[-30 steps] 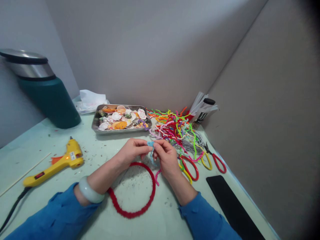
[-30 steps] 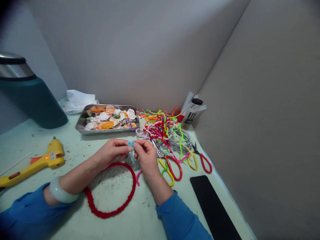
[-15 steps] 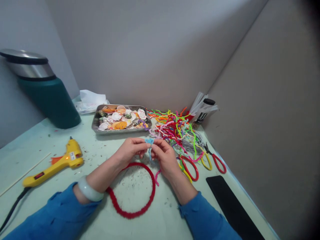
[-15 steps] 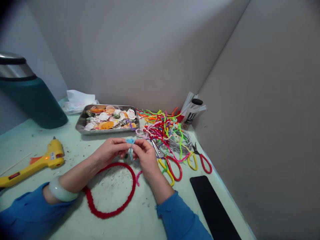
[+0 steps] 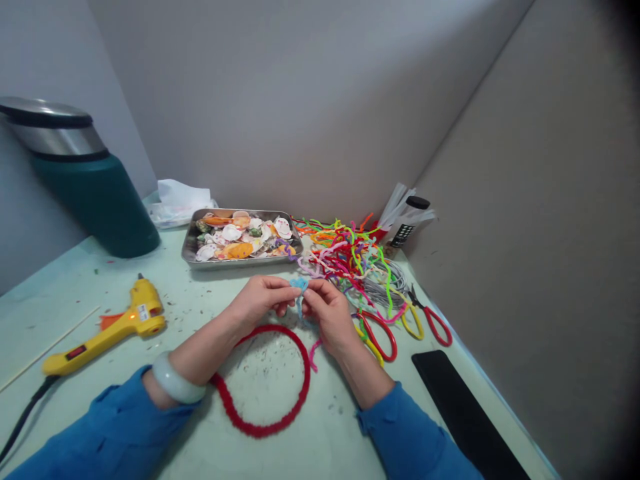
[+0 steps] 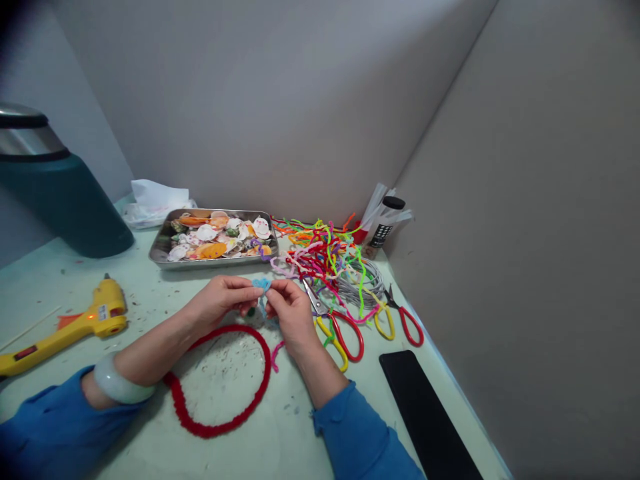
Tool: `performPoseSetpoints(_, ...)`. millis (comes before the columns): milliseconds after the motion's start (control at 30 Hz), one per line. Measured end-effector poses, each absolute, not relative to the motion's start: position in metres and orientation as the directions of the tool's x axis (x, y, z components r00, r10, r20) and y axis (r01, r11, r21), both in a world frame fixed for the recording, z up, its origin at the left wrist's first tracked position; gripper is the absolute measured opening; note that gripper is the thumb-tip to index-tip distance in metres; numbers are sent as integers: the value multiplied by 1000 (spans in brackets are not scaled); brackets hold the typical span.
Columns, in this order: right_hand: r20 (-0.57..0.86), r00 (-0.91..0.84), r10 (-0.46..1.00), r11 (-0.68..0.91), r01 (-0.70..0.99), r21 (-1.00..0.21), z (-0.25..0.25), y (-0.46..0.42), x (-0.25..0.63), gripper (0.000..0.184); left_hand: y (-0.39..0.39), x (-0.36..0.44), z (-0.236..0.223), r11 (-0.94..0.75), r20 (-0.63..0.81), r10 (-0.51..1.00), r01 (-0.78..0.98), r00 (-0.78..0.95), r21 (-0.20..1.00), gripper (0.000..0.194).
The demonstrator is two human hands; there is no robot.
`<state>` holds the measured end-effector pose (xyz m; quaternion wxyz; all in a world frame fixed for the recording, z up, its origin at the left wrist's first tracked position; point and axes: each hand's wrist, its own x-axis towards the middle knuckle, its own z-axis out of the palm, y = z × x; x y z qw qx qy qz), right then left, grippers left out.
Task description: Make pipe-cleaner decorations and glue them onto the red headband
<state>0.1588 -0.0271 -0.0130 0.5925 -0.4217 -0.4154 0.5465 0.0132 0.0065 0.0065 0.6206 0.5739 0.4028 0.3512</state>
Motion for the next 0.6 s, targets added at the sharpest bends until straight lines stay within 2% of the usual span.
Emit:
performPoseSetpoints(200,127,132,983,146,-150,-978,-10,-29,155,7,5,16,5,43,-79,928,105,363,994,27)
performPoseSetpoints(400,79,70,994,92,-216,-972,-9,-29,158,14,6,14,6,156,-128,908,-38,400,987,24)
performPoseSetpoints(500,58,67,996,73,-245,-967,-11,-28,159,18,6,14,6,185,-149,896,-47,417,982,23)
performPoseSetpoints(600,43,52,998,55,-270,-961,-13,-27,160,20,6,13,7,144,-124,898,-16,422,989,24)
